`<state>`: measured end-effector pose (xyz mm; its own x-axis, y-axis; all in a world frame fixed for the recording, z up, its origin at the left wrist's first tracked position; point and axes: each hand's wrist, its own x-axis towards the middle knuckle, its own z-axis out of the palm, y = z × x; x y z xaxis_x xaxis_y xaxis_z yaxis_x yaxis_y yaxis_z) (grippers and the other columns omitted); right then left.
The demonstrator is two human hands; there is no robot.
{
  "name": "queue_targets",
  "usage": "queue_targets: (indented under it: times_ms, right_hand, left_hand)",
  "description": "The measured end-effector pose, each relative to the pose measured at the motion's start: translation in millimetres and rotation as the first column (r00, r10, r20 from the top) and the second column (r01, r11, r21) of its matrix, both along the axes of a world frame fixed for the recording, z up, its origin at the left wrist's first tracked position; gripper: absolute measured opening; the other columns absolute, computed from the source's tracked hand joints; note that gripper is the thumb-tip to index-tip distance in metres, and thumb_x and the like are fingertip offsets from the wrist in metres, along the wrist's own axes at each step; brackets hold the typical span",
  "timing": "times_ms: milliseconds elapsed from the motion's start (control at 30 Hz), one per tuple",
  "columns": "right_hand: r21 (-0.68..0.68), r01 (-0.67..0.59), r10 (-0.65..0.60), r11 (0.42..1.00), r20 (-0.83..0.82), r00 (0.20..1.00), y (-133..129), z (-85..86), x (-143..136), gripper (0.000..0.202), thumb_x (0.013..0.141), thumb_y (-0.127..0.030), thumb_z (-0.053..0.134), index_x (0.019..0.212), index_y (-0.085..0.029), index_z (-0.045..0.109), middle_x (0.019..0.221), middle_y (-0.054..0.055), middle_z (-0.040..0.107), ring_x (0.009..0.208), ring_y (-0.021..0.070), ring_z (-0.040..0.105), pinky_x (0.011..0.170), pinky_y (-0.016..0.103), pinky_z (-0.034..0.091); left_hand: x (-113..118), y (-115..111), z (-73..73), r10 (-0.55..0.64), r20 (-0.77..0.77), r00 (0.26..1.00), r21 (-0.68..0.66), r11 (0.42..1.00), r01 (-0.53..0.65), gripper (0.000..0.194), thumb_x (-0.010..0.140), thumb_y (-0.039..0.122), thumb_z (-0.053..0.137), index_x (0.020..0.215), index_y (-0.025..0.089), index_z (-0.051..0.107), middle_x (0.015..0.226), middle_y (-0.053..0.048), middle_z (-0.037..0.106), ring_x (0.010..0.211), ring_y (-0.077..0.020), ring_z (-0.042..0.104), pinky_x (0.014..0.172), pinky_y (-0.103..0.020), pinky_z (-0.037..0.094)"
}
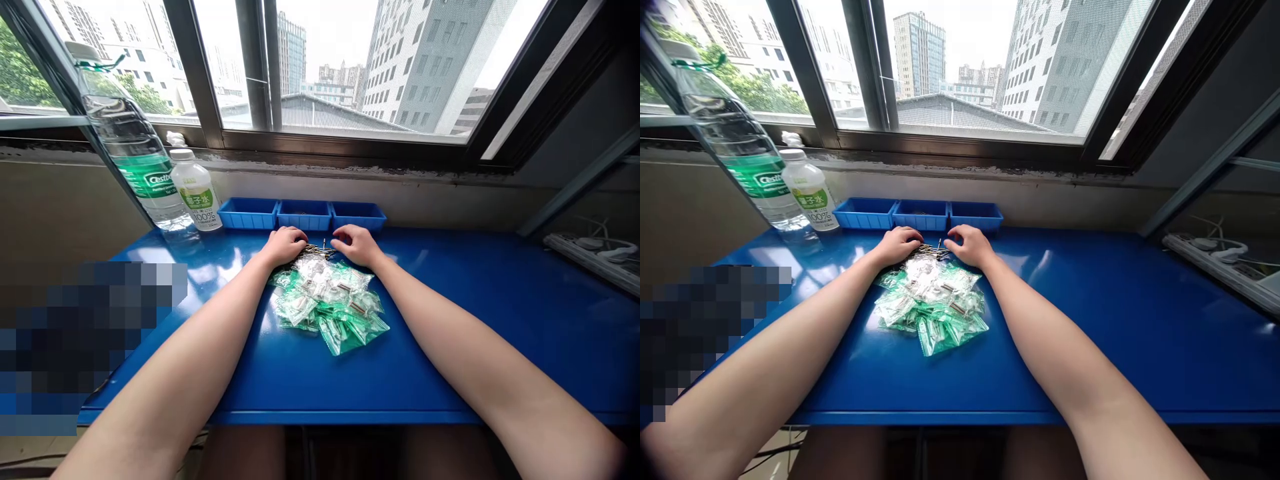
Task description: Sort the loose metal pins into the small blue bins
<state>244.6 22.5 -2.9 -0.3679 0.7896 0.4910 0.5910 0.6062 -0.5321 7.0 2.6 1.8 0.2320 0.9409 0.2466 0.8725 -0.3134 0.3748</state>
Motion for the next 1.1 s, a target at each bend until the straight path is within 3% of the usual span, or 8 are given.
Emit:
queue_targets:
  times_ms: [67,167,600,867,1100]
  right_hand:
    - [-0.018,-0.075,0.077,0.997,0.125,0.989,-1.5,-0.7,-1.3,0.027,0.079,-0.04,0.067,0.094,-0.019,0.074,0.09,0.006,0.07,0.08,0.0191,0.062,0.072,0.03,0.046]
    - [-0.057,-0.089,0.098,0.994,0.172,0.98,-0.9,-0.8,-0.9,0.024,0.079,-0.039,0.068,0.091,-0.019,0.075,0.088,0.005,0.069,0.08,0.0182,0.062,0.071,0.029,0.045]
    - [-0.177,-0.151,0.161,0.973,0.046,0.986,-0.3,4.0,0.7,0.02,0.074,-0.032,0.071,0.085,-0.019,0.082,0.078,0.004,0.066,0.064,0.0126,0.056,0.063,0.026,0.042]
    - [-0.207,-0.16,0.171,0.965,0.034,0.985,0.2,7.1,1.8,0.02,0.073,-0.034,0.07,0.079,-0.018,0.08,0.075,0.004,0.07,0.067,0.0147,0.058,0.063,0.027,0.042]
    - [-0.342,-0.153,0.158,0.927,-0.011,0.987,1.8,9.8,2.6,0.016,0.07,-0.032,0.072,0.074,-0.018,0.077,0.073,0.003,0.074,0.069,0.0169,0.063,0.065,0.027,0.045]
  left_hand:
    - [0.3,-0.4,0.0,0.001,-0.003,1.0,0.003,1.0,-0.001,0.032,0.087,0.035,0.048,0.099,0.027,0.075,0.119,-0.002,0.07,0.119,-0.0274,0.055,0.109,-0.044,0.038]
    - [0.6,-0.7,0.4,-0.003,-0.008,1.0,0.006,1.0,0.003,0.031,0.087,0.035,0.047,0.098,0.027,0.075,0.118,-0.002,0.071,0.119,-0.0275,0.055,0.109,-0.044,0.038]
    - [1.8,-2.4,1.8,0.005,-0.012,1.0,-0.002,1.0,-0.005,0.031,0.086,0.034,0.048,0.099,0.027,0.075,0.119,-0.003,0.07,0.121,-0.0274,0.055,0.108,-0.044,0.038]
    - [1.4,-3.7,3.5,-0.011,-0.008,1.0,-0.003,1.0,0.011,0.032,0.086,0.034,0.047,0.099,0.026,0.075,0.118,-0.003,0.07,0.119,-0.028,0.055,0.108,-0.044,0.039]
    - [1.3,-3.1,2.6,-0.007,-0.007,1.0,-0.006,1.0,0.007,0.031,0.087,0.036,0.047,0.099,0.026,0.075,0.118,-0.003,0.07,0.119,-0.0272,0.055,0.107,-0.043,0.038]
